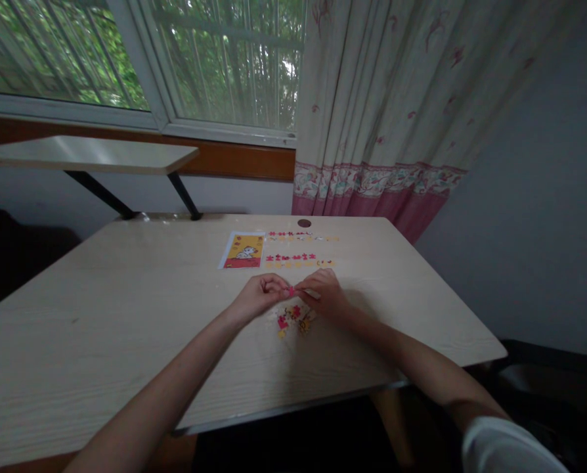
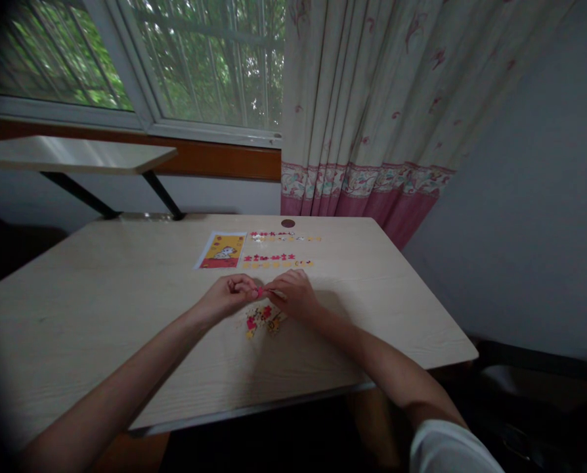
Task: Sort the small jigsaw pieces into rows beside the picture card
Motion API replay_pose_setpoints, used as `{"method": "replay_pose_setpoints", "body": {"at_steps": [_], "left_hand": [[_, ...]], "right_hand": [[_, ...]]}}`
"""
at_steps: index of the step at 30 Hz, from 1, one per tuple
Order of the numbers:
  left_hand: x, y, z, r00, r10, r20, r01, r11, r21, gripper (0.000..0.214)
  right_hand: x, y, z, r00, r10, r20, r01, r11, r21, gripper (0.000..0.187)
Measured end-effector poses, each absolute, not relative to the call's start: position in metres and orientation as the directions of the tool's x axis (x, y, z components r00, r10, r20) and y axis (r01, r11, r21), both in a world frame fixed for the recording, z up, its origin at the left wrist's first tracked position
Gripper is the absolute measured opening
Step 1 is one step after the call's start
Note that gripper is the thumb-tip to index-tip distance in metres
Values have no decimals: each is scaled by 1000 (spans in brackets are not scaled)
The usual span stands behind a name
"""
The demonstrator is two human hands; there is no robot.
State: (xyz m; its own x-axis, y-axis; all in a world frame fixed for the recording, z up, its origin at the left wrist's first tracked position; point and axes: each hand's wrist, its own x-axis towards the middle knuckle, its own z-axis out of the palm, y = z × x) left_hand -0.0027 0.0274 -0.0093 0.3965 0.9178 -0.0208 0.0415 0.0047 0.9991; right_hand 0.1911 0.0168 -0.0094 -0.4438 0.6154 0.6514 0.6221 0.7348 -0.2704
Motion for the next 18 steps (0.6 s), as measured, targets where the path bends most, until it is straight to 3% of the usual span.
{"method": "replay_pose_setpoints", "body": {"at_steps": [6, 10, 14, 18], "left_hand": [[0, 28, -11, 420, 907, -26, 28, 16, 999, 24], [-10, 34, -14, 388, 921, 46, 201, -133, 971, 26], [-29, 36, -6, 357, 921, 157, 543, -341, 767, 19], [-41, 38, 0, 429, 884, 183, 703, -455, 547, 17]], "right_hand": [[191, 18, -10, -454, 659, 599, 645, 707, -289, 24], [204, 30, -8, -328, 697, 638, 693, 636, -339, 25], [232, 48, -9, -105, 706, 701, 753, 517, -407, 25], [252, 62, -18, -66, 708, 703, 778, 478, -408, 23]]}}
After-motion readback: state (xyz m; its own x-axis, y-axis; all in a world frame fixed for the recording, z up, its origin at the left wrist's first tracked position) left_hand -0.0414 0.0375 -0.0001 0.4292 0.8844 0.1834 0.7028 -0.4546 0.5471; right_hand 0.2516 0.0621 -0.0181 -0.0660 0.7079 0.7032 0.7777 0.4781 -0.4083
